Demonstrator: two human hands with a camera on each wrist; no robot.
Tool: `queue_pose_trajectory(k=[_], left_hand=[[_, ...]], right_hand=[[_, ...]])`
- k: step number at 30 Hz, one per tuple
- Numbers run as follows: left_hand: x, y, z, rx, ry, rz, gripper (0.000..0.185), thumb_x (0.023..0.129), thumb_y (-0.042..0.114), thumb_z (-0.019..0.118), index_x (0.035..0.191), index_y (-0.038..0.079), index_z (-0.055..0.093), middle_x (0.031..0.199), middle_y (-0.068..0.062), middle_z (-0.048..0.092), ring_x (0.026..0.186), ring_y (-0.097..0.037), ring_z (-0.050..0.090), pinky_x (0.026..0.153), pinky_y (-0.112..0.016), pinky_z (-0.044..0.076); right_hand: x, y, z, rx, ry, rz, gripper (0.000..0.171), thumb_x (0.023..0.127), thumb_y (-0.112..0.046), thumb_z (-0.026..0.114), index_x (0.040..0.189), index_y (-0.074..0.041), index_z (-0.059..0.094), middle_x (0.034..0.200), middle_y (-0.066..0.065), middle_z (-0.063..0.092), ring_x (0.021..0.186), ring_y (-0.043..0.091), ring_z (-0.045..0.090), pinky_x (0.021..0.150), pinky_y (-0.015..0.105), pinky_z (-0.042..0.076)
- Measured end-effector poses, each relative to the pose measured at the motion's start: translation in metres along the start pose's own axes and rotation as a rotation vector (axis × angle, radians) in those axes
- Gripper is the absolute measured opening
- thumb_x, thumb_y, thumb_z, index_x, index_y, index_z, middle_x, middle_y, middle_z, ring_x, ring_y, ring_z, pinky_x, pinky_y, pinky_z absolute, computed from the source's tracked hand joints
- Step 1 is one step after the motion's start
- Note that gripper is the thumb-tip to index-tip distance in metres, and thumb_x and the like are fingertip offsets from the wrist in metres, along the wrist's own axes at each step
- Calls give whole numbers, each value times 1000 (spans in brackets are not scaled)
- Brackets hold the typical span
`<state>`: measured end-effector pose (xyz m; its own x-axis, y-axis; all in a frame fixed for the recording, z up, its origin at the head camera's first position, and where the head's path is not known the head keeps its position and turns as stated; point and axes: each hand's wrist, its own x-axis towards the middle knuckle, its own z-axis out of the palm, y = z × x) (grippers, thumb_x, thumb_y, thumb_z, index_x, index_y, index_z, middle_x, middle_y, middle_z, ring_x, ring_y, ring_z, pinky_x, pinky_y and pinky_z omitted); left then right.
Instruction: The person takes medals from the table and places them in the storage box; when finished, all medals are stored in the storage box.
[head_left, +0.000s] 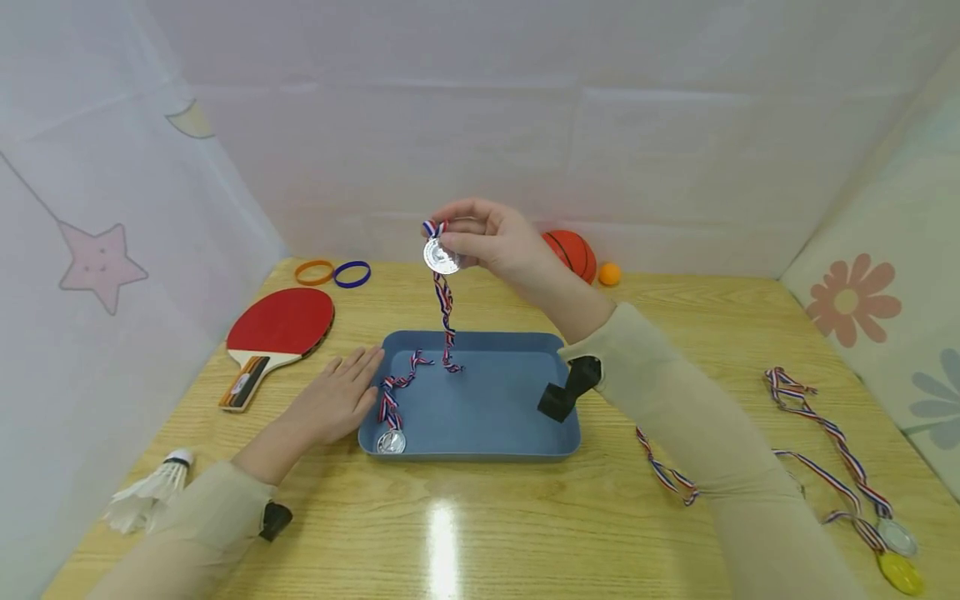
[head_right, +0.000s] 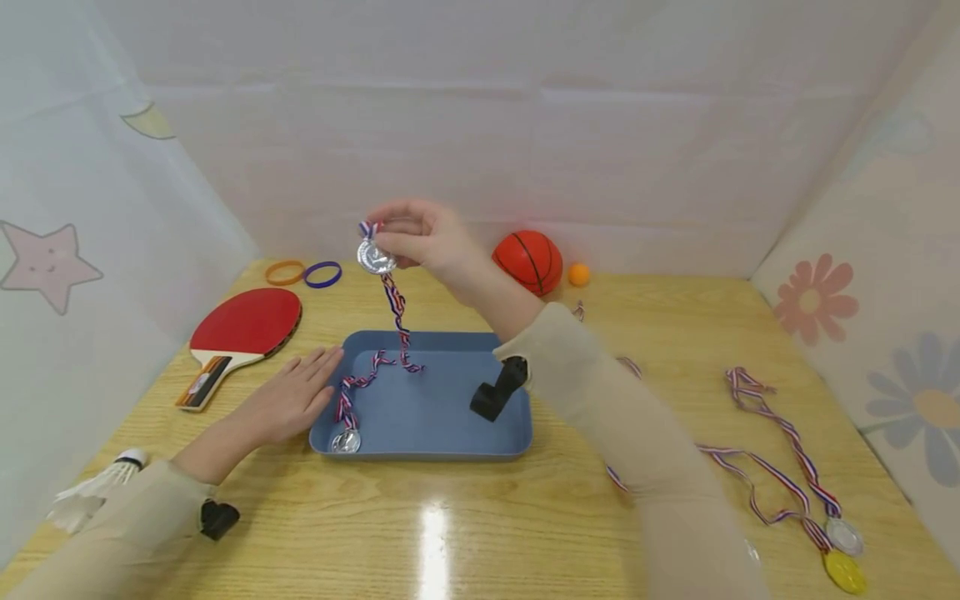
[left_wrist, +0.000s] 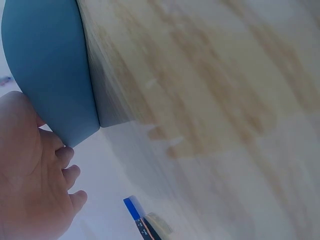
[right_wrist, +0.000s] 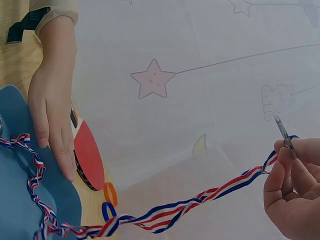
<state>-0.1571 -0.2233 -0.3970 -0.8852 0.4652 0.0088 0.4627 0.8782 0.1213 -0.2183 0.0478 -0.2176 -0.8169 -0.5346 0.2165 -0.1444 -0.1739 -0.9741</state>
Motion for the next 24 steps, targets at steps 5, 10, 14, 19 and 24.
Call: queue_pose_trajectory(k=[5, 10, 14, 19, 24], left_hand=[[1, 1, 0, 2, 1, -1, 57, 96, 23, 38, 143, -4, 23, 148, -18, 21, 134, -38, 17, 107, -53, 13], [1, 1, 1, 5, 0, -4, 57, 96, 23, 38, 143, -4, 23, 148, -18, 21, 135, -37, 17, 107, -52, 13], [1, 1, 0, 5, 2, -4, 56, 96, 23, 37, 143, -4, 24, 148, -19, 22, 135, -37, 17, 107, -53, 13], [1, 2, 0, 8, 5, 0, 56, 96, 23, 38, 143, -5, 24, 148, -19, 23, 134, -38, 18, 106, -53, 14], [2, 1, 0, 13, 3, 1, 56, 96, 24, 38, 143, -4, 24, 148, -19, 23, 134, -38, 18, 106, -53, 15]], right_hand=[[1, 15, 7, -36, -13, 54, 27, 88, 2, 58, 114, 3, 56, 108, 14, 63, 85, 22, 60, 70, 29, 50], [-4, 37, 9, -72, -20, 129, 28, 88, 3, 57, 116, 4, 55, 104, 15, 64, 84, 20, 60, 68, 28, 49], [-9, 61, 8, -106, -45, 185, 28, 88, 2, 58, 116, 4, 56, 105, 14, 64, 85, 18, 60, 71, 30, 50], [-18, 91, 9, -186, -112, 236, 28, 88, -1, 59, 115, 3, 57, 104, 11, 64, 81, 17, 59, 74, 37, 50], [-30, 114, 14, -237, -160, 297, 28, 87, -2, 59, 115, 3, 58, 94, 7, 65, 75, 14, 56, 74, 40, 50]])
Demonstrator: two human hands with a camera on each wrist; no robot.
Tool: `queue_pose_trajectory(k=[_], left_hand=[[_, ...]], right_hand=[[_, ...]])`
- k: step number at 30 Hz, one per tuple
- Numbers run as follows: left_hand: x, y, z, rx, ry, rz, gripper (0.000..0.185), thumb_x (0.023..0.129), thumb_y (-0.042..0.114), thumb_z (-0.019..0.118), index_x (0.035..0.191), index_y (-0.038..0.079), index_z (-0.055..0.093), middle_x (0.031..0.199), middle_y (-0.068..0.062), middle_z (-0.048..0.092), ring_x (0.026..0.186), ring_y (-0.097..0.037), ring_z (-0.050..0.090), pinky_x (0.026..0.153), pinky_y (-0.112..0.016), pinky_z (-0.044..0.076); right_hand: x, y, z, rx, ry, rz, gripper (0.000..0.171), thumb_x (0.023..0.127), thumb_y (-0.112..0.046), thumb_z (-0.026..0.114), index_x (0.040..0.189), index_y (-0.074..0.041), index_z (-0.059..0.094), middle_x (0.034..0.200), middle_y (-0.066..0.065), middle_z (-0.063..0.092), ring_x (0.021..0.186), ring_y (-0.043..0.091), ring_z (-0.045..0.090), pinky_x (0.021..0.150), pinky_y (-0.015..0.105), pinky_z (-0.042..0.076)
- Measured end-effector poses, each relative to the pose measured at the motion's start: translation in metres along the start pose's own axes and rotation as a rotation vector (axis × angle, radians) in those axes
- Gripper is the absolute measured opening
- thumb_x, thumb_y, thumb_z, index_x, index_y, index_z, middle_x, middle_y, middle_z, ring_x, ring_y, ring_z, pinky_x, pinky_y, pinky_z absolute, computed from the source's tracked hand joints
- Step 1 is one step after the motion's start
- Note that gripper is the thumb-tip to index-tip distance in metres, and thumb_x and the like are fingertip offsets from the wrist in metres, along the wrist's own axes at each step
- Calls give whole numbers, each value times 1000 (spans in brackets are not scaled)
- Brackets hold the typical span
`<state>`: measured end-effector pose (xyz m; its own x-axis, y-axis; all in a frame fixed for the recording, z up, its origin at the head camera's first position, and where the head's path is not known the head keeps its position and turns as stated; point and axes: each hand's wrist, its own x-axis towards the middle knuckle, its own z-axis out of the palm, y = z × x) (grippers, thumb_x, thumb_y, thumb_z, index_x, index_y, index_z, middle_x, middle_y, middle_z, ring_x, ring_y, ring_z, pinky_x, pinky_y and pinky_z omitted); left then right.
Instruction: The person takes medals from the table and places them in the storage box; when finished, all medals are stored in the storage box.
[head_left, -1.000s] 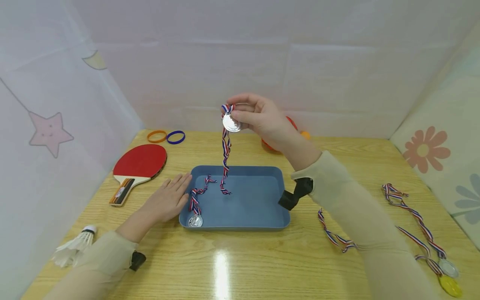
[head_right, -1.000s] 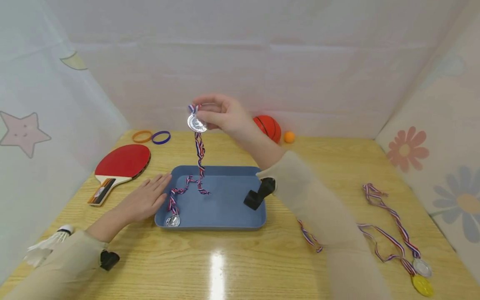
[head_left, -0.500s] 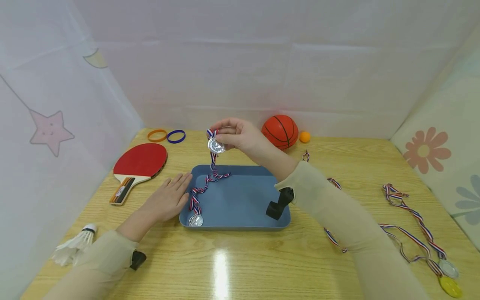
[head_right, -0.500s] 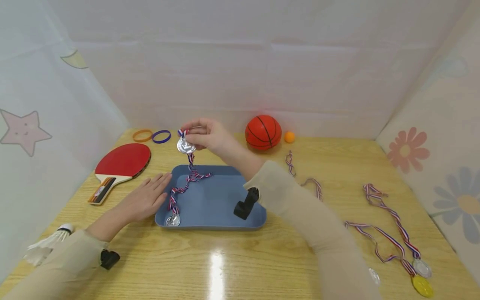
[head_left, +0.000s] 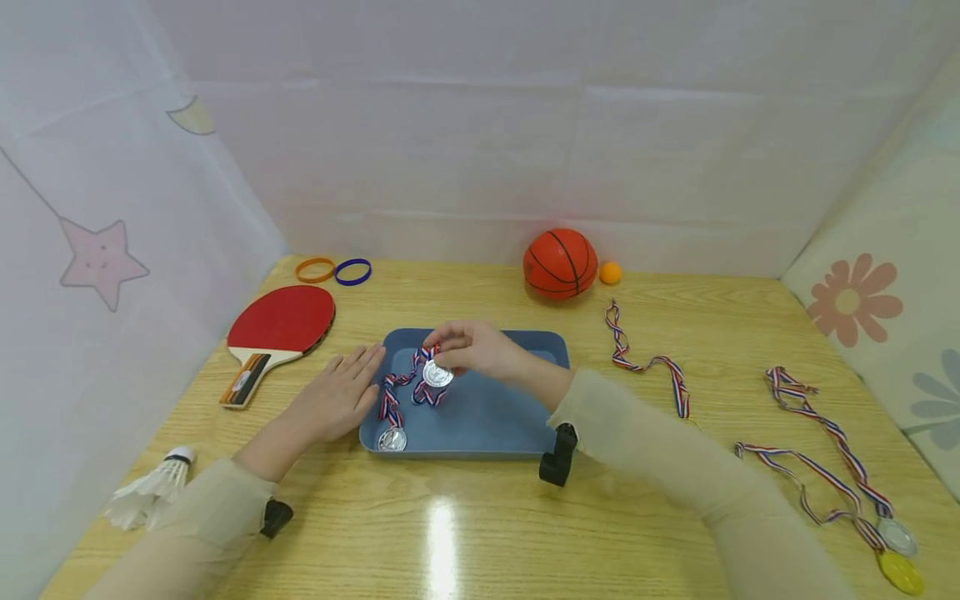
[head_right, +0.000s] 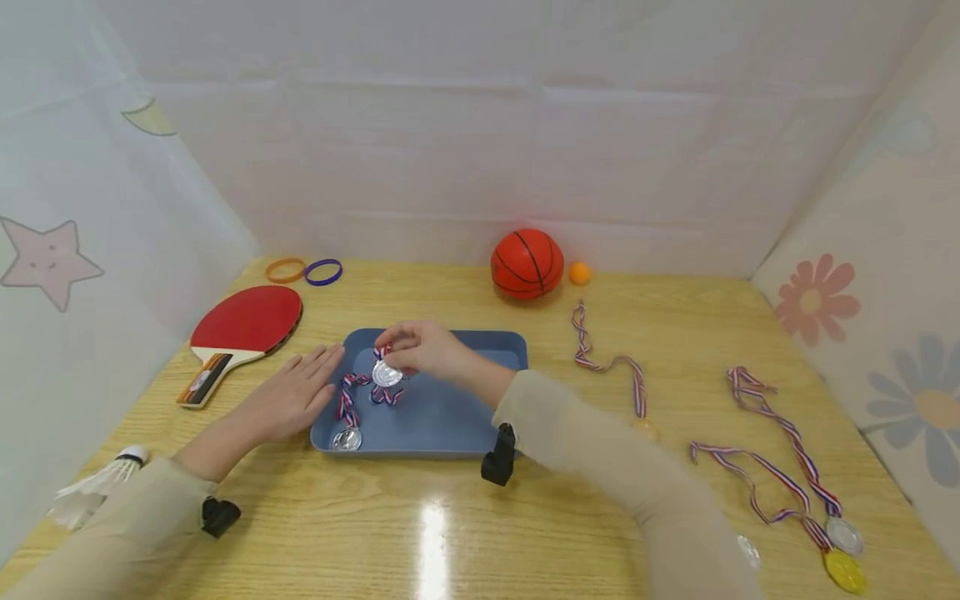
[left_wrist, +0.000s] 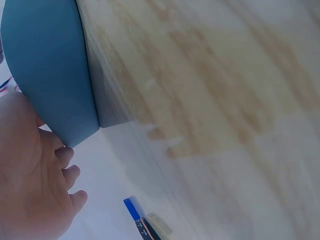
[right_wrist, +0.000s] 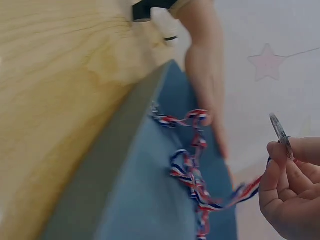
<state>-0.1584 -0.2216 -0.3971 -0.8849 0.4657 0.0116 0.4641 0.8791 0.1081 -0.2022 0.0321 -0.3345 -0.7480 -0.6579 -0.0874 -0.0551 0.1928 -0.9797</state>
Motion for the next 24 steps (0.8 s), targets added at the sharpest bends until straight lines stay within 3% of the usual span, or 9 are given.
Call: queue_pose_trajectory(k=[8, 12, 18, 24], left_hand=[[0, 0, 1, 3, -1, -6, 56, 97, 25, 37, 143, -4, 24, 148, -18, 23, 134, -37, 18, 106, -53, 15], [1, 0, 0, 7, -6, -7, 56, 97, 25, 36, 144, -4, 23, 148, -18, 22, 135, -37, 17, 107, -52, 14], [1, 0, 0, 4, -8, -9, 56, 97, 24, 36, 144, -4, 23, 148, -18, 22, 135, -37, 17, 107, -52, 14], [0, 2, -2, -3, -18, -13, 56, 97, 24, 36, 144, -4, 22, 148, -18, 21, 135, -37, 17, 107, -52, 14]], right_hand=[[-1, 38, 25, -96, -41, 63, 26, 84, 3, 62, 110, 4, 61, 90, 5, 63, 67, 13, 56, 63, 37, 53], [-1, 50, 36, -180, -68, 41, 20, 82, 5, 63, 102, 3, 64, 88, 5, 63, 63, 15, 58, 56, 30, 53], [-1, 57, 45, -362, -79, -11, 8, 81, 0, 68, 88, -4, 68, 77, -3, 60, 66, 8, 57, 59, 21, 47], [0, 62, 51, -455, -88, -91, 7, 79, 2, 69, 80, -4, 68, 77, -3, 61, 68, 2, 55, 63, 17, 47]])
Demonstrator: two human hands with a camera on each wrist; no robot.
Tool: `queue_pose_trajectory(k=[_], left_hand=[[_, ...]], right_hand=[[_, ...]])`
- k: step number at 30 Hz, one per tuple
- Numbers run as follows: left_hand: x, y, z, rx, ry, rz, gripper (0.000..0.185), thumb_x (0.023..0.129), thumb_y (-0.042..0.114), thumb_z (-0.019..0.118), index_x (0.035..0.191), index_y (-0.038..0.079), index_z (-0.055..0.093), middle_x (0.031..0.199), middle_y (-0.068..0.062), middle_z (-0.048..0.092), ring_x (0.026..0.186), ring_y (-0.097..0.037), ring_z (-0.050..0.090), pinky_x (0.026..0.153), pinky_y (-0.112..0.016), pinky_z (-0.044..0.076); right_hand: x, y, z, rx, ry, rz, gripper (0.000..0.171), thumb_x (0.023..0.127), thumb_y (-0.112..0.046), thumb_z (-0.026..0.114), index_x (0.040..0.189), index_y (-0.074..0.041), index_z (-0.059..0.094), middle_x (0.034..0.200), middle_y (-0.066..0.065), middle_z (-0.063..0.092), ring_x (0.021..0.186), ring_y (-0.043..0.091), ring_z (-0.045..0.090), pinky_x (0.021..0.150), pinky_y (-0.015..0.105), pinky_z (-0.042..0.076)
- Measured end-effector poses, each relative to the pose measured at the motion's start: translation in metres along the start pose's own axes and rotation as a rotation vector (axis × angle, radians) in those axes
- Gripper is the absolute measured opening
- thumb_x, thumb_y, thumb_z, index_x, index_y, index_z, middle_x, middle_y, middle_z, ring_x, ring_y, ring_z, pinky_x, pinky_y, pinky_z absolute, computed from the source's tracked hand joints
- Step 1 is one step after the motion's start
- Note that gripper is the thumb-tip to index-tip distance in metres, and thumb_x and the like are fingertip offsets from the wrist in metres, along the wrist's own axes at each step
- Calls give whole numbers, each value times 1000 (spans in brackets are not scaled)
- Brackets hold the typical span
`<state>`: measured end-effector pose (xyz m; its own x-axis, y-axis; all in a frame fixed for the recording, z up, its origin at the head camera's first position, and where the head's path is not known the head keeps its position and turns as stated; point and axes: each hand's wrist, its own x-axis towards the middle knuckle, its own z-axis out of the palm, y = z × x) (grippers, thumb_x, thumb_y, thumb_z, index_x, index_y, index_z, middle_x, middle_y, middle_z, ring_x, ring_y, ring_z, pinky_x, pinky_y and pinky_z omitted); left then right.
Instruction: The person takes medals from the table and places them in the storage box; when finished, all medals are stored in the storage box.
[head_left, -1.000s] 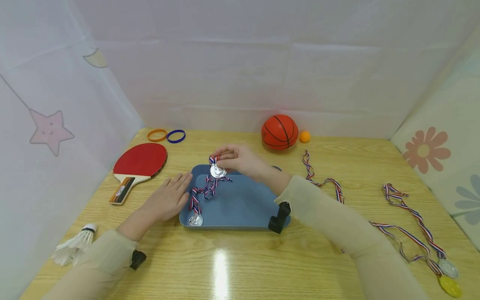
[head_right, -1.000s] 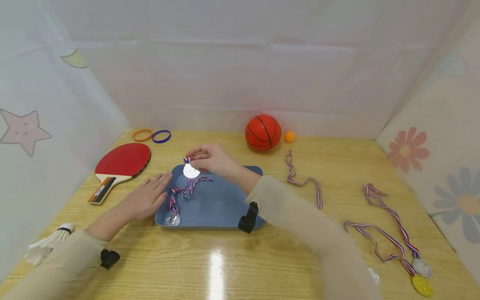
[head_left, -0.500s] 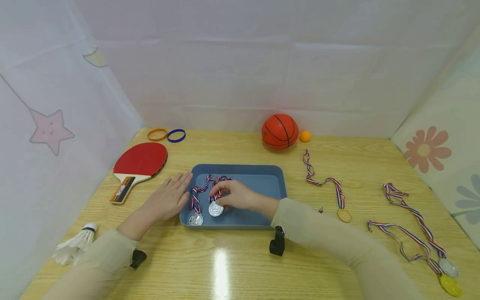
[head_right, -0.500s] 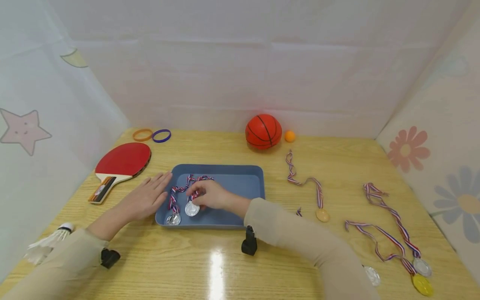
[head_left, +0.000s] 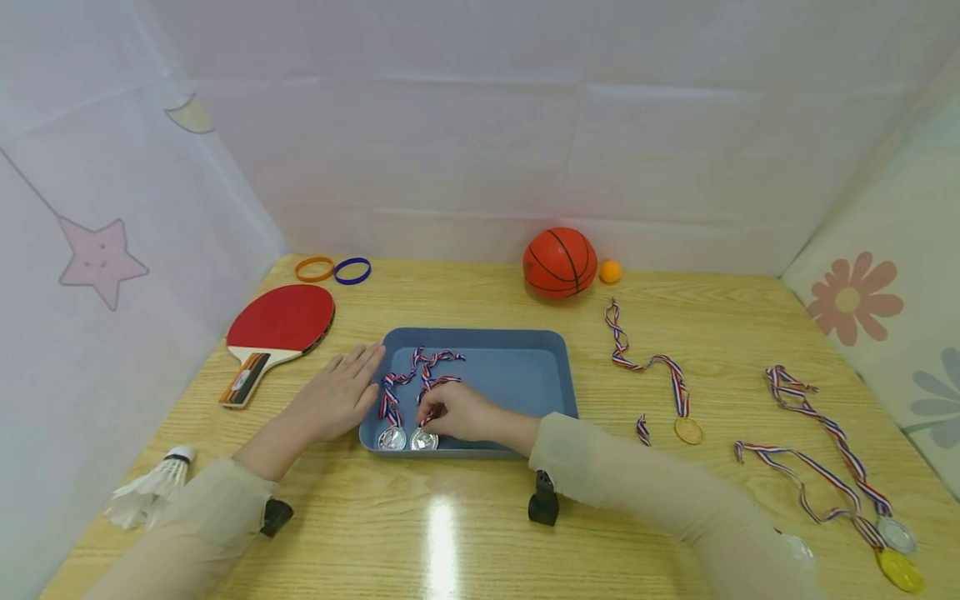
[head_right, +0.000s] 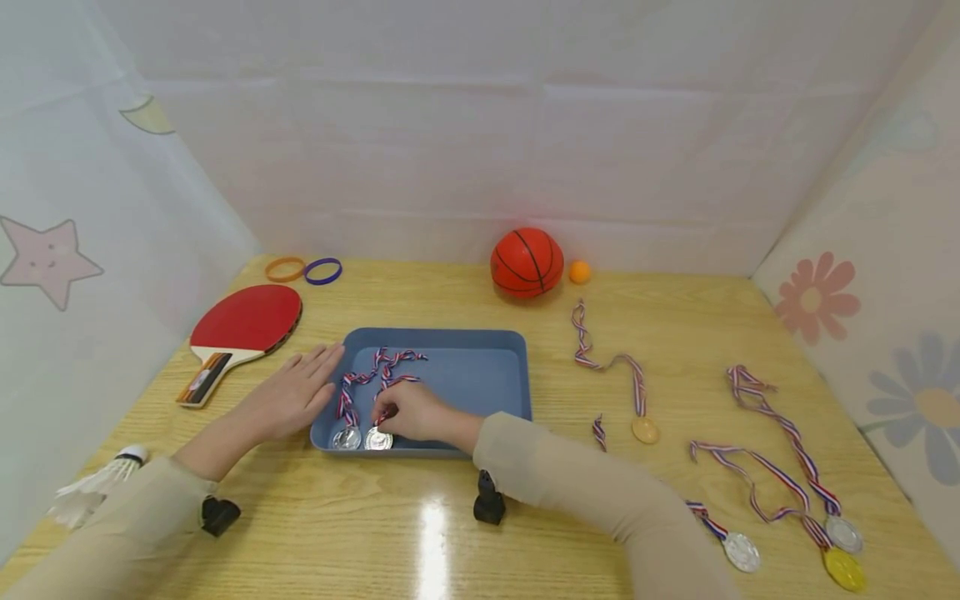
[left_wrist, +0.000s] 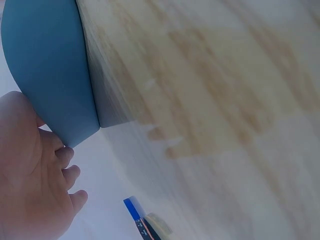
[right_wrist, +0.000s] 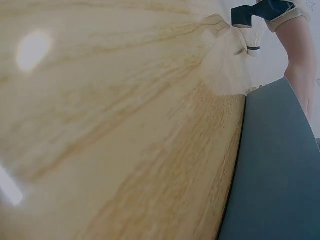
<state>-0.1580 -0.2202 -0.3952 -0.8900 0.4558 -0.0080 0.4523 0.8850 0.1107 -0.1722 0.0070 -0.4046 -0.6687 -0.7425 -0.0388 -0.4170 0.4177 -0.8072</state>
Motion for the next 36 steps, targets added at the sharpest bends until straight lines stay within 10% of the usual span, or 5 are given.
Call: queue_pose_trajectory(k=[14, 36], left_hand=[[1, 0, 0, -1, -1, 3, 56, 97, 24, 37, 144, -4, 23, 148, -18, 22, 135, -37, 17, 107, -52, 15], [0, 2, -2, -13, 8, 2, 56, 96, 22, 38, 143, -5, 23, 148, -20, 22, 135, -38, 16, 106, -53, 14]], right_hand=[[0, -4, 0, -155, 9, -28, 7, 78, 0, 70, 80, -6, 69, 76, -4, 60, 67, 2, 52, 61, 15, 45], [-53, -24, -62, 110, -12, 14, 27, 85, -9, 66, 110, -1, 63, 98, 9, 66, 86, 14, 62, 74, 23, 50]])
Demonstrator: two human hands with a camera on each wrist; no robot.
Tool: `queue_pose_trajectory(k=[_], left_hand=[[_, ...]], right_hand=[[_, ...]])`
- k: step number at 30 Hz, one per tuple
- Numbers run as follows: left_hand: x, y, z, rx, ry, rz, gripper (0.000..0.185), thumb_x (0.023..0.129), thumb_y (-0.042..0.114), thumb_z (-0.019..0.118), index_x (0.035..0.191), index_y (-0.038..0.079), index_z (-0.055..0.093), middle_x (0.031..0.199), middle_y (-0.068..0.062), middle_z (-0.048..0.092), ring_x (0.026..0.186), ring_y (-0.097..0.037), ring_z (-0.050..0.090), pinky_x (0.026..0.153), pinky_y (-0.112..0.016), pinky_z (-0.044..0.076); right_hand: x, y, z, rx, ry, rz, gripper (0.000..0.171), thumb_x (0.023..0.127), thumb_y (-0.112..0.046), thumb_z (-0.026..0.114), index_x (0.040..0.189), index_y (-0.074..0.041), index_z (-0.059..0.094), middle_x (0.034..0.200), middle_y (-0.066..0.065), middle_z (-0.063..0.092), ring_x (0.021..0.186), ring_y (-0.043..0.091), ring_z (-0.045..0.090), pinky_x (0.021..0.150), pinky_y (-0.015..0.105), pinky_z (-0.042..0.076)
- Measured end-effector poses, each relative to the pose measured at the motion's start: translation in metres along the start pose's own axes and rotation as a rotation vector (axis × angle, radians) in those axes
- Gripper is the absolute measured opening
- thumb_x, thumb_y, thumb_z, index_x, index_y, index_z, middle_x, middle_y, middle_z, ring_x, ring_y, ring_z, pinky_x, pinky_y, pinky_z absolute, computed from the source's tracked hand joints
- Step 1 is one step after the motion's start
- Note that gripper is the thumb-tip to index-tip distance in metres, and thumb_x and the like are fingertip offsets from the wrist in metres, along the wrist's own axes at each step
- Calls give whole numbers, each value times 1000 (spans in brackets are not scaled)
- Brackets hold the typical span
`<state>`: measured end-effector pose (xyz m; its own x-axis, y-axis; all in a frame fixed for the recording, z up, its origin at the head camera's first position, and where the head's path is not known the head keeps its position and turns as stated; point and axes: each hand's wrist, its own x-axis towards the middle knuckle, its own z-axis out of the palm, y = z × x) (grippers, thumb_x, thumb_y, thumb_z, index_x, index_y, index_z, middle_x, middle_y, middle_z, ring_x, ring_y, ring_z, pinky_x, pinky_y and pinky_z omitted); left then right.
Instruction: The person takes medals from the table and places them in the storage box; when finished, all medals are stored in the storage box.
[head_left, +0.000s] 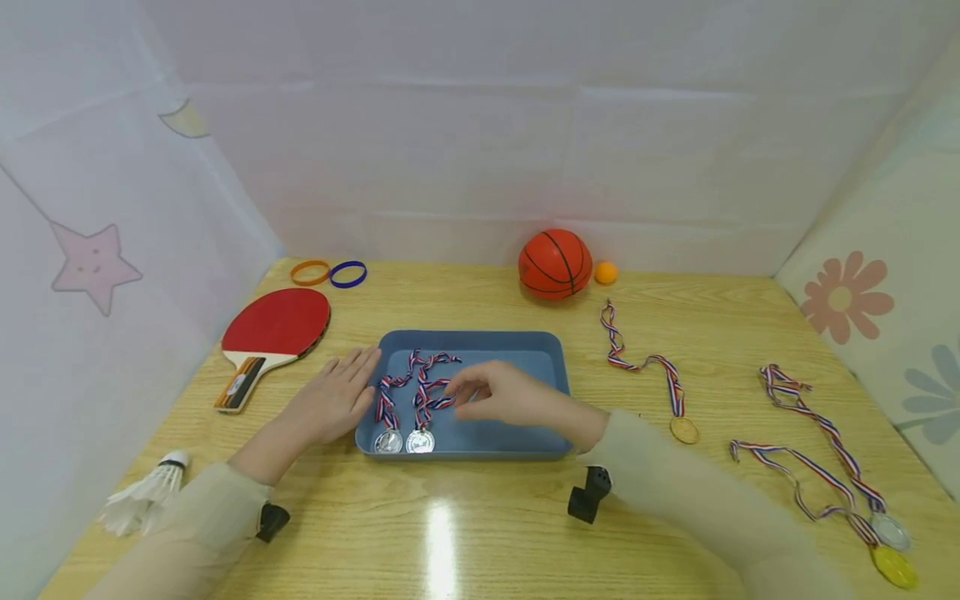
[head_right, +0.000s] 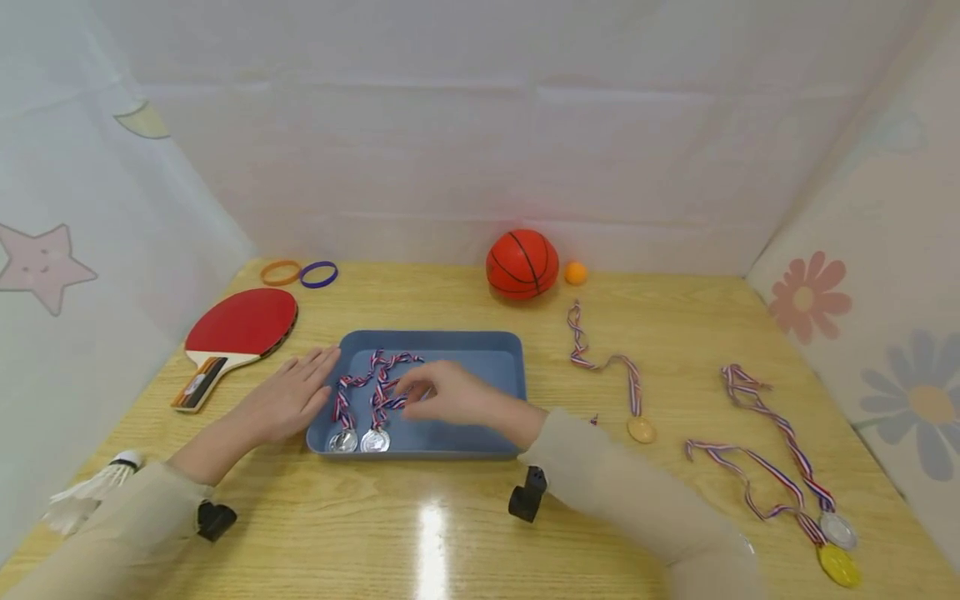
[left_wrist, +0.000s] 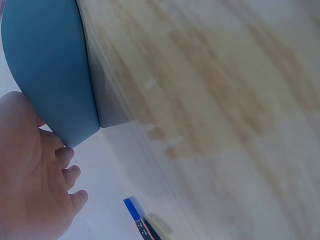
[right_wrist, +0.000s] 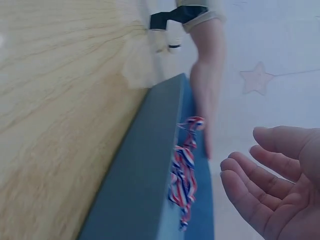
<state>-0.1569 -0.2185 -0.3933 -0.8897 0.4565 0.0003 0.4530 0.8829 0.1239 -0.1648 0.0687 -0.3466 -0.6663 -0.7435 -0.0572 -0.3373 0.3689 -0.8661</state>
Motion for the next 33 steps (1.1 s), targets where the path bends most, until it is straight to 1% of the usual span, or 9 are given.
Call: queue_pose_trajectory(k=[5, 7, 10, 16, 19, 22, 24, 28, 33], left_hand=[[0, -1, 0, -2, 2, 1, 56, 96, 23, 37, 143, -5, 23, 147, -20, 23, 134, -38, 17, 106, -53, 14], [0, -1, 1, -4, 4, 2, 56, 96, 23, 37, 143, -5, 23, 147, -20, 23, 134, -38, 17, 106, -53, 14], [0, -2, 1, -5, 3, 1, 56, 97, 23, 37, 143, -5, 23, 147, -20, 23, 135, -38, 16, 106, -53, 14], [0, -1, 1, -15, 2, -2, 56, 97, 22, 37, 143, -5, 23, 147, -20, 23, 135, -37, 15, 106, -53, 14], [-1, 0, 0, -16, 3, -1, 56, 97, 22, 37, 143, -5, 23, 147, -20, 23, 135, -37, 15, 106, -53, 14], [-1, 1, -1, -17, 4, 2, 56, 97, 22, 37, 143, -5, 22, 147, -20, 23, 135, -37, 14, 106, -53, 14], [-1, 1, -1, -19, 5, 5, 56, 97, 22, 37, 143, -5, 23, 147, -20, 23, 135, -37, 15, 106, -53, 14], [-1, 1, -2, -19, 5, 8, 56, 97, 22, 37, 143, -6, 23, 147, -20, 23, 135, -38, 15, 106, -53, 15], [-1, 0, -2, -17, -3, 8, 56, 97, 22, 36, 143, -6, 22, 147, -21, 22, 135, -37, 14, 106, -53, 14]], right_hand=[[-32, 0, -24, 24, 75, -59, 27, 86, -10, 65, 112, -3, 62, 96, 7, 65, 86, 18, 62, 74, 28, 50], [-44, 3, -33, 44, 104, -63, 28, 86, -10, 65, 113, -3, 62, 97, 9, 65, 85, 20, 61, 73, 30, 51], [-64, 11, -46, 69, 153, -38, 29, 87, -11, 64, 114, -2, 60, 98, 10, 64, 86, 21, 61, 73, 32, 51], [-103, 24, -68, 58, 301, 65, 32, 86, -14, 65, 115, -2, 60, 99, 15, 63, 84, 23, 63, 71, 34, 53], [-122, 35, -77, 67, 351, 108, 34, 88, -14, 63, 117, 1, 57, 100, 17, 61, 83, 22, 63, 72, 34, 53], [-142, 49, -84, 66, 396, 147, 35, 89, -14, 61, 119, 3, 55, 103, 18, 60, 84, 23, 63, 72, 38, 53], [-155, 59, -89, 44, 428, 178, 35, 90, -15, 60, 119, 3, 54, 103, 18, 59, 85, 24, 63, 72, 39, 53], [-179, 76, -95, -35, 472, 240, 35, 91, -17, 58, 117, 6, 54, 103, 18, 59, 85, 28, 61, 69, 38, 53], [-199, 96, -100, -104, 485, 321, 35, 91, -15, 58, 115, 11, 52, 100, 19, 58, 82, 28, 61, 65, 35, 53]])
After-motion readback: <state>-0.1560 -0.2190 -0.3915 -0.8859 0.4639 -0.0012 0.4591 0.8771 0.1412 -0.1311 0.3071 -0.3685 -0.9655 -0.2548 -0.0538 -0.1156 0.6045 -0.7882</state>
